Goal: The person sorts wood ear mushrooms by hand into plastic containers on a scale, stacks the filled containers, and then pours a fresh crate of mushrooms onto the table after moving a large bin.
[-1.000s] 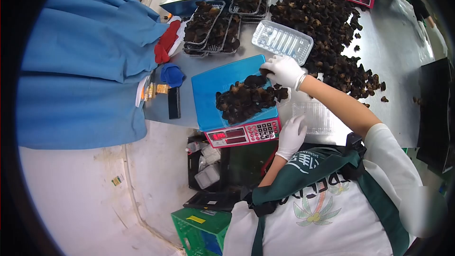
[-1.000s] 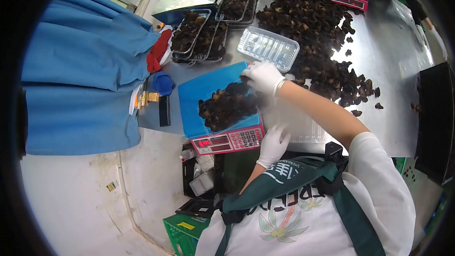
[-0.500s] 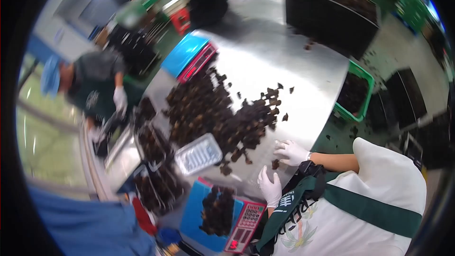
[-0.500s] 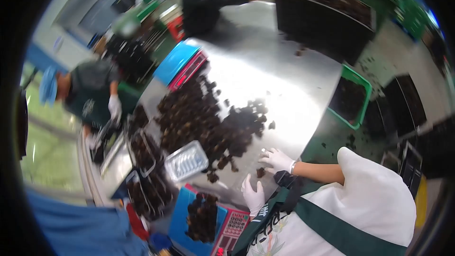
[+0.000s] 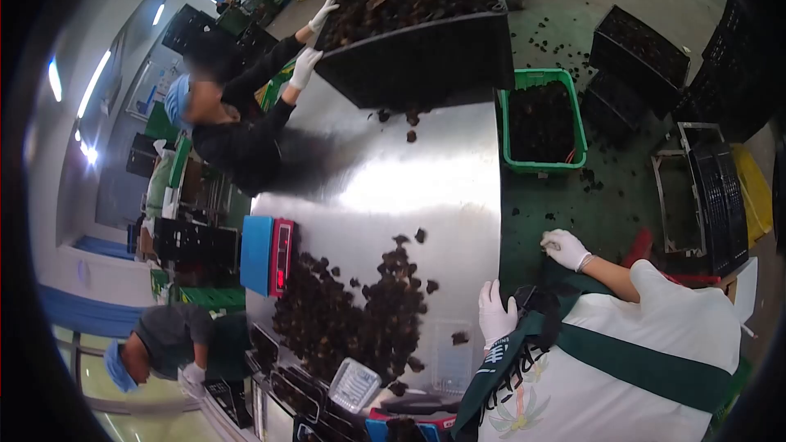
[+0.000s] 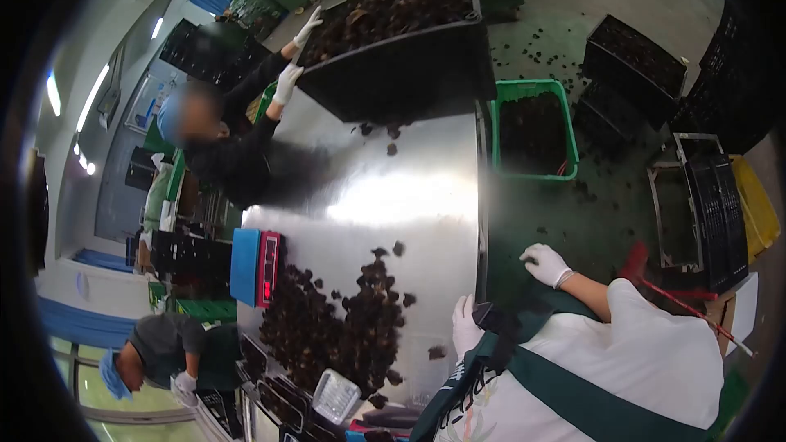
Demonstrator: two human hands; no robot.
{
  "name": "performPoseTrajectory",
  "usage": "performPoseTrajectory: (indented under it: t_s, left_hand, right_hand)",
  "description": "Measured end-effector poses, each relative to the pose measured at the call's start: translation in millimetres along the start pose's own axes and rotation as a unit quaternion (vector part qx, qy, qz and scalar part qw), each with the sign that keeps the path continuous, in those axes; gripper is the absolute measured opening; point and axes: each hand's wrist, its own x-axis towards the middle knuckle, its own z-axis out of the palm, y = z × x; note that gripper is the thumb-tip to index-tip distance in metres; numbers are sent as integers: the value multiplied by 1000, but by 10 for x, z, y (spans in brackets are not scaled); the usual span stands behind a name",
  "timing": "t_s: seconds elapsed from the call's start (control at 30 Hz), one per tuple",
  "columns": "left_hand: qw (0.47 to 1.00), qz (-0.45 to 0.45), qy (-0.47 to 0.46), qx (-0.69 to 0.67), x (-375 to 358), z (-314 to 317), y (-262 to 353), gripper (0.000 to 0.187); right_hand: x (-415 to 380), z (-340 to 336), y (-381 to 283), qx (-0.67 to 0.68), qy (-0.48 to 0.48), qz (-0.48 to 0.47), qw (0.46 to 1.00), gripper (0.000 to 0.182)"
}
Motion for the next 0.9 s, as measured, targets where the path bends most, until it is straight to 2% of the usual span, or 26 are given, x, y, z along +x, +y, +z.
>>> performPoseTrajectory:
  t_s: [0.13,0.3,0.33,0.43,0.5,0.57,0.63,0.7,0.77,0.87,0.9]
  left_hand:
    - [999,10,-13,42,618,379,306,59]
    - [1000,1,-20,18,1238,648,757,61]
    - [1000,0,-14,1,1339,679,832,61]
    - [999,28,4,-43,1752,539,1160,65]
    - [992,62,36,-107,2148,412,1392,60]
    - [993,46,77,-75,2596,174,1730,59]
    - [972,149,159,-90,3159,-215,2176,57]
    - [935,265,228,-60,3678,-506,2501,56]
    - [903,300,307,14,4129,-633,2793,56]
    - [916,289,275,51,4737,-614,2901,60]
    - [913,296,282,-8,4898,-520,2908,52]
  right_hand:
    - [392,-393,298,-10,7,-7,1000,19]
    - [906,-994,673,-24,38,-11,999,18]
    - [978,-1144,690,-5,28,22,999,18]
    - [1238,-1488,643,27,41,69,996,19]
    - [1363,-1578,644,27,43,51,997,19]
    - [1460,-1552,642,-4,49,12,999,20]
    - [1572,-1498,597,-9,36,-31,999,21]
    - [1653,-1500,429,-19,-15,-22,999,21]
    - [1711,-1527,329,-36,-39,-54,997,20]
    - [1880,-1601,585,15,-106,-79,991,20]
    - [1982,-1748,632,-26,-147,12,989,22]
